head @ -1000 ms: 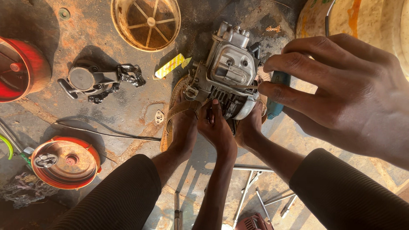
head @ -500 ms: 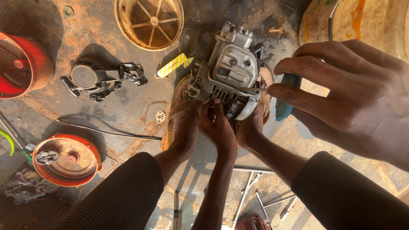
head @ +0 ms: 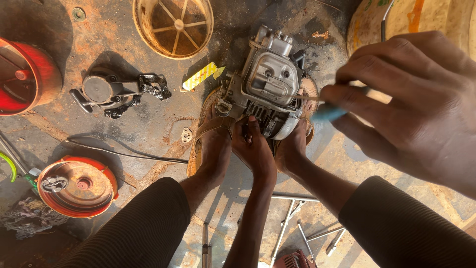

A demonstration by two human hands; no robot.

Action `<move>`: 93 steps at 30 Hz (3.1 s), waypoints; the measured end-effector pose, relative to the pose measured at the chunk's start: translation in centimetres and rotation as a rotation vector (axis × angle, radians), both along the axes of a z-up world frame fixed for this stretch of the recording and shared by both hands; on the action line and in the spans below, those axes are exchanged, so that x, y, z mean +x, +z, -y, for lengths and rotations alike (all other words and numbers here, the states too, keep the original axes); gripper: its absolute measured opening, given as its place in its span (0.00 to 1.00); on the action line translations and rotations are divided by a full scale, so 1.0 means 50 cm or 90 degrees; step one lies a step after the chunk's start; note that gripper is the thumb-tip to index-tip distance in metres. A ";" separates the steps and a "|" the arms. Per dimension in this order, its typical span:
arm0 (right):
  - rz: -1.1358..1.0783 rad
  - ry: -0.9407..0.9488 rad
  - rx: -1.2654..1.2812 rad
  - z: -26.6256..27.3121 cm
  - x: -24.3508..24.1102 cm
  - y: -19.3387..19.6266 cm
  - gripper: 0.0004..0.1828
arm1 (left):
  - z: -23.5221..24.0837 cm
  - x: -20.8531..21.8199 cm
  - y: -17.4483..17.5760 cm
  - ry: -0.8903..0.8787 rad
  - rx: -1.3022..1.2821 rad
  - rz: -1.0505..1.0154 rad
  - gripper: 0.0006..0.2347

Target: The person works on a small engine block placed between their feet, using a screwdriver to tighten or adjust screws on the engine casing. The person repeatedly repositions the engine and uses both hands to manipulate the tool and the engine parts.

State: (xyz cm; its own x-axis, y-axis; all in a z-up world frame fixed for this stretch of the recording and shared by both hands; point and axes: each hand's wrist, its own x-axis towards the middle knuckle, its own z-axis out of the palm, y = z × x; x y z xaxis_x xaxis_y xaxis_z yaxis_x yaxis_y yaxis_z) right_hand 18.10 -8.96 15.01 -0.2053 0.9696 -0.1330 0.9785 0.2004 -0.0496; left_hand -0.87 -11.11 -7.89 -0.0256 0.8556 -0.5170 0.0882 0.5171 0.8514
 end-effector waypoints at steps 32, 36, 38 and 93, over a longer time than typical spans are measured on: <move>-0.173 -0.035 -0.013 -0.068 -0.025 -0.056 0.14 | 0.002 0.022 0.016 0.002 0.006 -0.067 0.13; -0.091 0.064 0.001 -0.073 -0.032 -0.042 0.15 | -0.002 0.023 0.018 0.001 0.000 -0.082 0.12; 0.087 0.172 0.073 -0.064 -0.036 -0.028 0.15 | -0.002 0.024 0.016 0.004 -0.007 -0.073 0.12; -0.162 -0.021 -0.041 -0.023 0.005 0.023 0.23 | -0.002 0.031 0.024 -0.005 0.002 -0.091 0.12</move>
State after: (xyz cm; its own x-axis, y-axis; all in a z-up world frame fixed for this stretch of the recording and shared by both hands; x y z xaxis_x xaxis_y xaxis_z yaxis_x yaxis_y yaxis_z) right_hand 18.37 -7.79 16.14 -0.2088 0.9674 -0.1429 0.9388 0.1574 -0.3065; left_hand 0.65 -11.02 -6.69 -0.0921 0.8574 -0.5063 0.2121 0.5137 0.8313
